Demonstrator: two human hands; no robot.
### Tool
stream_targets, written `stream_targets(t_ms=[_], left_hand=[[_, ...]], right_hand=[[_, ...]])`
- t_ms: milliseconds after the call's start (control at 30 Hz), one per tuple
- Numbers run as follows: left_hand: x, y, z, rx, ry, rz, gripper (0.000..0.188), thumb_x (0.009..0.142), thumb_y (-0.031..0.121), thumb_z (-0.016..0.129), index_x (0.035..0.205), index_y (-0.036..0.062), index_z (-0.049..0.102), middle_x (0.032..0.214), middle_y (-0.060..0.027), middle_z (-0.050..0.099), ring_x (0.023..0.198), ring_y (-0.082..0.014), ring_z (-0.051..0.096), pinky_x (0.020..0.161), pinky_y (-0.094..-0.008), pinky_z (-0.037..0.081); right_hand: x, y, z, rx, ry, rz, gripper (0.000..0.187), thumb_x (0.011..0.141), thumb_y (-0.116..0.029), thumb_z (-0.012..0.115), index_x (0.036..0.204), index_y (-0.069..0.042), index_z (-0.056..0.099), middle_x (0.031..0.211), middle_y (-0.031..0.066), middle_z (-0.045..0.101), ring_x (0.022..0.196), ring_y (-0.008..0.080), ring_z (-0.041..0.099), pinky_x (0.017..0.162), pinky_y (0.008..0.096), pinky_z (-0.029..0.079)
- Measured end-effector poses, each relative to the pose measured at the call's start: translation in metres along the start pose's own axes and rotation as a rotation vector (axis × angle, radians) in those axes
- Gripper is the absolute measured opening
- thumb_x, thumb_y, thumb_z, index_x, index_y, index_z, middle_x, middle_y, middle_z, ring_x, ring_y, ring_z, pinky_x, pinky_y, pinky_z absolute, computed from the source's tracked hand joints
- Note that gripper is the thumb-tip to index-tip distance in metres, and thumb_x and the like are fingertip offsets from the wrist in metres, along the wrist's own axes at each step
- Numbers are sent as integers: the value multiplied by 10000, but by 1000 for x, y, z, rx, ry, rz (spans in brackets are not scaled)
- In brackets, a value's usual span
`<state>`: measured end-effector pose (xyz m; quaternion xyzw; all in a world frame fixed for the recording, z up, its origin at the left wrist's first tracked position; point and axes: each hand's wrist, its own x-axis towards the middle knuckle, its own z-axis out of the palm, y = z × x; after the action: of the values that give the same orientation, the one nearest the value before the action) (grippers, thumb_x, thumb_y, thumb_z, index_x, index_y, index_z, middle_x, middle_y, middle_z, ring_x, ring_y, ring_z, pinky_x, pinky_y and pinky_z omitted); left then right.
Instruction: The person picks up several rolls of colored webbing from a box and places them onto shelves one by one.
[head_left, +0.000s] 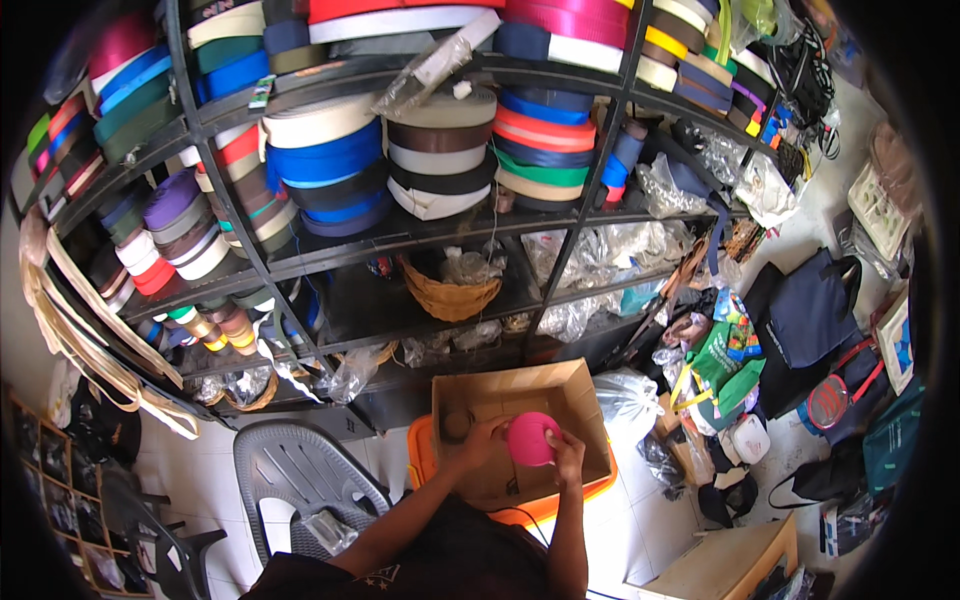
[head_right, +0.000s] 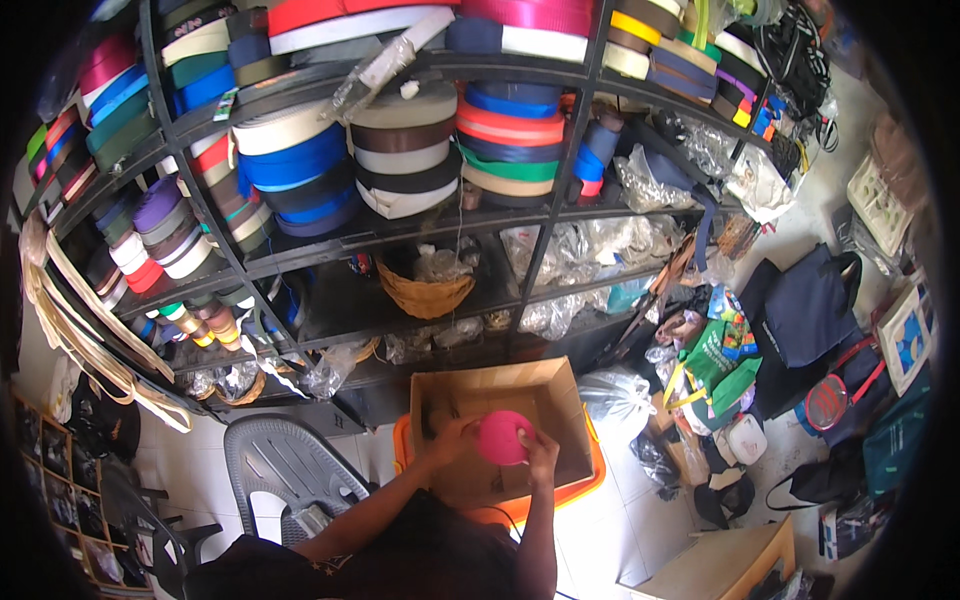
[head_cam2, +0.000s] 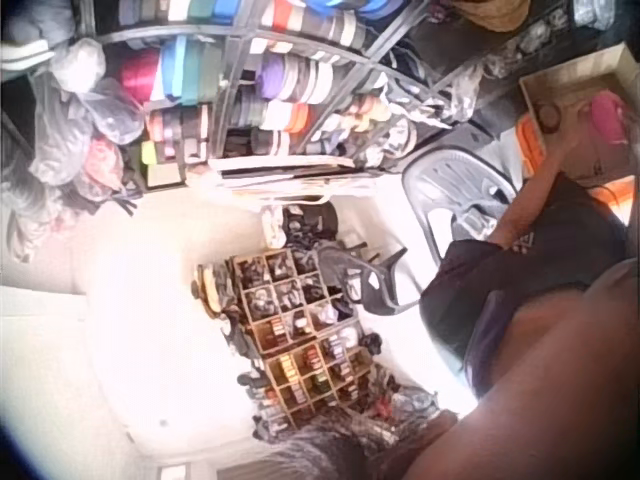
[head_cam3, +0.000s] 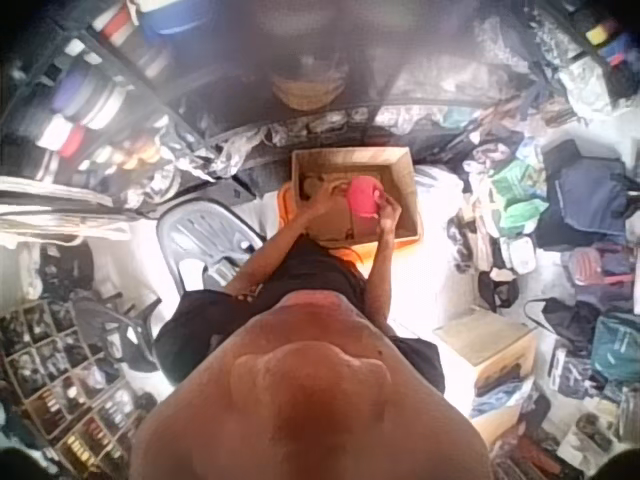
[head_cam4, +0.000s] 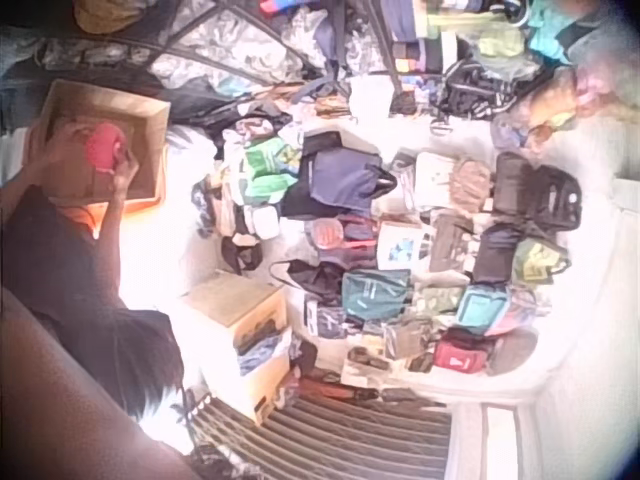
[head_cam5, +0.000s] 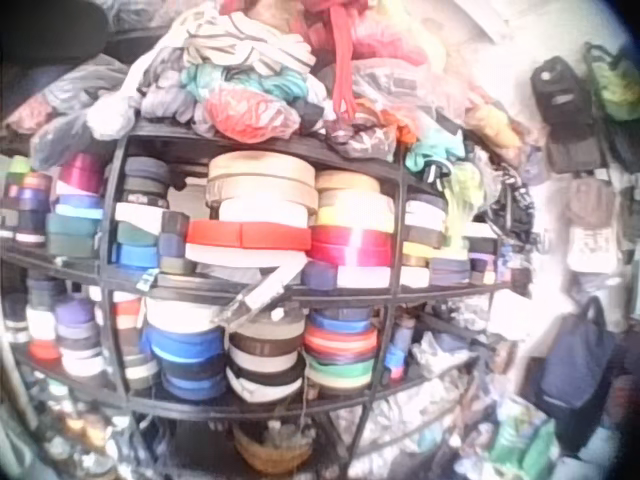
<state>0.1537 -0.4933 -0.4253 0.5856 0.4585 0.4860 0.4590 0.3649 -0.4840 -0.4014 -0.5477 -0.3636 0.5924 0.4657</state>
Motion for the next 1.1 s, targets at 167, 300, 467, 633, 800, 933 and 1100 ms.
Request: stream_targets(t_ms=[167,300,467,633,800,933,1100], left_hand=[[-3,11,-9,16,137,34,336,919,50,554,1250,21,599,1069,-173,693,986,-198,673,842,-329,508],[0,12,-9,165,256,23,333,911,67,561,1239,47,614,1031,-223,670,949,-281,688,784,-359,515],[3,17,-10,242,340,-27,316,915,106,580,1225,73,631,977,-240,657,873,-330,685,734,-388,517],[-3,36,-12,-254,411,-257,370,938,258,620,1225,25,624,924,-172,715,773,-186,703,713,-350,529],[-1,59,-11,-54,480,-208,436,917,321,665,1181,-26,649,846,-90,712,759,-114,654,674,-282,510],[2,86,-5,-112,662,-175,405,890,320,702,1121,-13,692,812,-77,711,768,-75,614,668,-256,489],[8,54,-15,-214,751,-135,396,873,328,719,1087,-5,710,822,-76,713,768,-62,590,679,-254,485]], right_hand=[[20,12,18,68,115,3,354,829,-140,741,1087,86,654,916,111,685,767,200,673,648,333,567],[17,9,53,256,183,-2,360,802,-138,762,1068,82,660,893,105,681,739,210,667,656,344,567],[22,9,65,268,206,-85,303,812,-119,750,1028,76,664,899,108,680,745,201,661,662,336,564],[22,-8,79,223,114,-115,286,825,-123,740,1015,76,661,907,107,678,780,192,656,696,332,556],[11,-9,85,186,238,-235,306,842,-161,742,1031,62,651,928,105,674,782,188,648,713,326,544],[14,6,106,311,303,-243,364,867,-206,730,1088,59,613,1007,115,656,850,198,645,731,333,546],[-1,-14,125,358,175,-133,446,872,-181,720,1226,17,535,1146,129,604,946,207,635,751,348,554]])
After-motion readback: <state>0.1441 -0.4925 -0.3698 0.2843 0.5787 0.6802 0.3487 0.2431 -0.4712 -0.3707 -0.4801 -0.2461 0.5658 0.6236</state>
